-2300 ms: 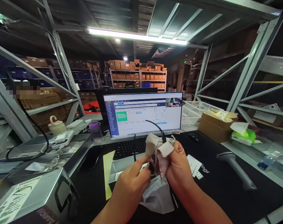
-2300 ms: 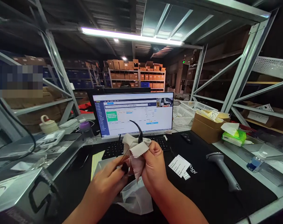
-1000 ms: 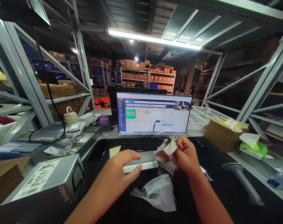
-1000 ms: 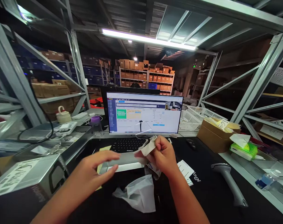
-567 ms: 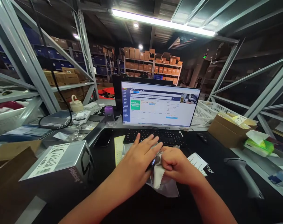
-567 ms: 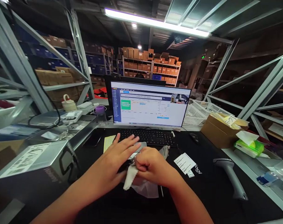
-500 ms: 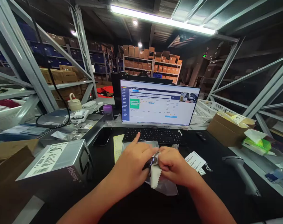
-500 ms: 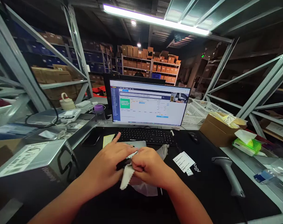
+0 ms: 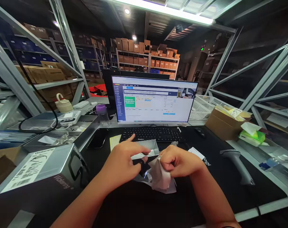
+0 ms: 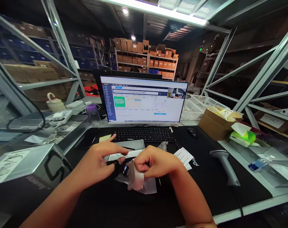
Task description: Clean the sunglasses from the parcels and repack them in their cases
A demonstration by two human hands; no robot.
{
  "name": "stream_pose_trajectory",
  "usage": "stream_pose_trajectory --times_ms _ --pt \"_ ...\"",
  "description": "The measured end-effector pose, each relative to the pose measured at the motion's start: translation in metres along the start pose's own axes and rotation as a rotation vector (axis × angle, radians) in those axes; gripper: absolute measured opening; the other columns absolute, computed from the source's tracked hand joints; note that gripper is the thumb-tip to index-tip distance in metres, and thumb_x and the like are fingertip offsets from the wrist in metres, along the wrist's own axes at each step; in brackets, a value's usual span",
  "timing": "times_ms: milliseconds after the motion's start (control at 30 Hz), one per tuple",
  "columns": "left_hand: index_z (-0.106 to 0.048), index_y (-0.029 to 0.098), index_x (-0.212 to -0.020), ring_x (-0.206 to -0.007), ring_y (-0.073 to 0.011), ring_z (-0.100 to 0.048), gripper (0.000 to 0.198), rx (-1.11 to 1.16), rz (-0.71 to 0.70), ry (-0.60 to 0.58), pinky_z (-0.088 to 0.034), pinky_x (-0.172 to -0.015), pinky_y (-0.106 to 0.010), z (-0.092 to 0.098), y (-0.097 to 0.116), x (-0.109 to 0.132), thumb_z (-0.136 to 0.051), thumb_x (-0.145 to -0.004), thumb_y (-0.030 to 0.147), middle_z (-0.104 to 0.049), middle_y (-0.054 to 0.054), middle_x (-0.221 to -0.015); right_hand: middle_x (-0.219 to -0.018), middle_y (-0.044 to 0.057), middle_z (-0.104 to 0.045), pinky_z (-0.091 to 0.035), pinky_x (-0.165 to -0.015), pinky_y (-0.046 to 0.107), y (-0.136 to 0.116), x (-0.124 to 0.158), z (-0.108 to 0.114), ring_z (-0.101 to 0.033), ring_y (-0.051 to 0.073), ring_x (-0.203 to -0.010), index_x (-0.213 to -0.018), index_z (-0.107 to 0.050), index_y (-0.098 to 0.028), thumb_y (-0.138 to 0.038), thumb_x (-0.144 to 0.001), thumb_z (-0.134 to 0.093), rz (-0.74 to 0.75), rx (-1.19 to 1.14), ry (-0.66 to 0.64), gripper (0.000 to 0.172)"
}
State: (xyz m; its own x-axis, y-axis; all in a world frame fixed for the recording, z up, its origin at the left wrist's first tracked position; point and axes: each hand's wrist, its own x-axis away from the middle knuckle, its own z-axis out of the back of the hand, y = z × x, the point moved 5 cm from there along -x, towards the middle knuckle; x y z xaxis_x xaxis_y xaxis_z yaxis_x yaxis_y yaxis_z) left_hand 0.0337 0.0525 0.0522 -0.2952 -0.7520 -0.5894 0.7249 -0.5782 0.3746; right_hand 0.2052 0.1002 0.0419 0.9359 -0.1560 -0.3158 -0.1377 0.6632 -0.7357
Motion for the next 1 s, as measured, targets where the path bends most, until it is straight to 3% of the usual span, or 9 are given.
stream_pose_trajectory --times_ms 233,367,433,500,567,667,800,867,1000 --pt "-0.076 0.020 -0.081 -0.076 -0.0210 -0.073 0.033 -0.126 -0.063 0.007 -0.039 -0.114 -0.063 -0.027 0.019 0.001 -0.050 -0.067 0.005 -0.076 -0.003 -0.078 -0.054 -0.009 -0.034 -0.023 -0.055 0.025 -0.004 -0.014 -0.017 -0.032 0.010 -0.054 -0.058 -0.035 -0.021 0.001 -0.066 -0.058 -0.123 0.359 0.198 0.033" --pt "-0.076 0.026 -0.102 -0.088 -0.0209 -0.075 0.043 -0.028 0.008 0.037 -0.033 -0.116 -0.067 -0.020 0.013 0.002 -0.054 -0.070 0.007 -0.079 0.001 -0.098 -0.055 -0.009 -0.033 -0.026 -0.056 0.024 -0.005 -0.009 -0.010 -0.031 0.010 -0.055 -0.058 -0.031 -0.022 -0.005 -0.073 -0.062 -0.109 0.206 0.055 0.038" --pt "-0.076 0.028 -0.100 -0.082 -0.0186 -0.075 0.036 -0.014 0.043 0.066 -0.032 -0.117 -0.066 -0.014 0.011 0.002 -0.057 -0.073 0.011 -0.079 0.004 -0.096 -0.054 -0.008 -0.032 -0.027 -0.057 0.025 -0.006 0.000 0.002 -0.029 0.011 -0.055 -0.056 -0.030 -0.022 -0.009 -0.075 -0.062 -0.077 0.137 -0.009 0.040" --pt "-0.076 0.027 -0.095 -0.080 -0.0180 -0.075 0.030 -0.007 0.067 0.094 -0.033 -0.117 -0.065 -0.012 0.009 0.003 -0.057 -0.075 0.013 -0.079 0.004 -0.095 -0.053 -0.007 -0.033 -0.028 -0.057 0.026 -0.003 0.008 0.015 -0.030 0.012 -0.056 -0.054 -0.030 -0.023 -0.012 -0.076 -0.062 -0.081 0.102 0.034 0.041" --pt "-0.077 0.027 -0.092 -0.084 -0.0204 -0.076 0.027 0.018 0.112 0.121 -0.041 -0.113 -0.062 -0.010 0.006 0.003 -0.056 -0.077 0.017 -0.079 0.004 -0.094 -0.054 -0.006 -0.034 -0.028 -0.054 0.026 0.002 0.015 0.027 -0.031 0.012 -0.056 -0.053 -0.030 -0.023 -0.017 -0.076 -0.066 -0.116 0.042 0.170 0.043" --pt "-0.078 0.028 -0.093 -0.097 -0.0263 -0.075 0.024 0.062 0.230 0.182 -0.059 -0.096 -0.052 -0.005 -0.004 0.003 -0.058 -0.080 0.025 -0.080 0.003 -0.095 -0.053 -0.007 -0.037 -0.027 -0.046 0.023 0.014 0.021 0.043 -0.035 0.010 -0.048 -0.055 -0.029 -0.024 -0.027 -0.075 -0.074 -0.197 -0.145 0.514 0.049" --pt "-0.078 0.028 -0.088 -0.085 -0.0228 -0.076 0.019 0.148 0.350 0.283 -0.064 -0.077 -0.037 0.008 -0.018 0.003 -0.062 -0.079 0.026 -0.079 0.002 -0.089 -0.047 -0.007 -0.047 -0.035 -0.043 0.023 0.024 0.031 0.060 -0.045 0.012 -0.040 -0.061 -0.025 -0.025 -0.032 -0.072 -0.081 -0.128 -0.351 0.996 0.057" --pt "-0.078 0.026 -0.088 -0.081 -0.0207 -0.075 0.017 0.183 0.377 0.391 -0.063 -0.076 -0.034 0.016 -0.024 0.004 -0.063 -0.079 0.025 -0.079 0.002 -0.086 -0.047 -0.007 -0.052 -0.038 -0.046 0.024 0.026 0.034 0.065 -0.048 0.013 -0.041 -0.063 -0.026 -0.025 -0.034 -0.071 -0.083 -0.071 -0.351 1.101 0.058" --pt "-0.076 0.023 -0.092 -0.084 -0.0195 -0.075 0.017 0.189 0.359 0.584 -0.061 -0.079 -0.032 0.025 -0.031 0.007 -0.063 -0.081 0.023 -0.079 0.000 -0.089 -0.050 -0.006 -0.049 -0.032 -0.044 0.023 0.031 0.030 0.060 -0.043 0.012 -0.043 -0.062 -0.029 -0.025 -0.035 -0.072 -0.080 -0.121 -0.284 1.115 0.053"
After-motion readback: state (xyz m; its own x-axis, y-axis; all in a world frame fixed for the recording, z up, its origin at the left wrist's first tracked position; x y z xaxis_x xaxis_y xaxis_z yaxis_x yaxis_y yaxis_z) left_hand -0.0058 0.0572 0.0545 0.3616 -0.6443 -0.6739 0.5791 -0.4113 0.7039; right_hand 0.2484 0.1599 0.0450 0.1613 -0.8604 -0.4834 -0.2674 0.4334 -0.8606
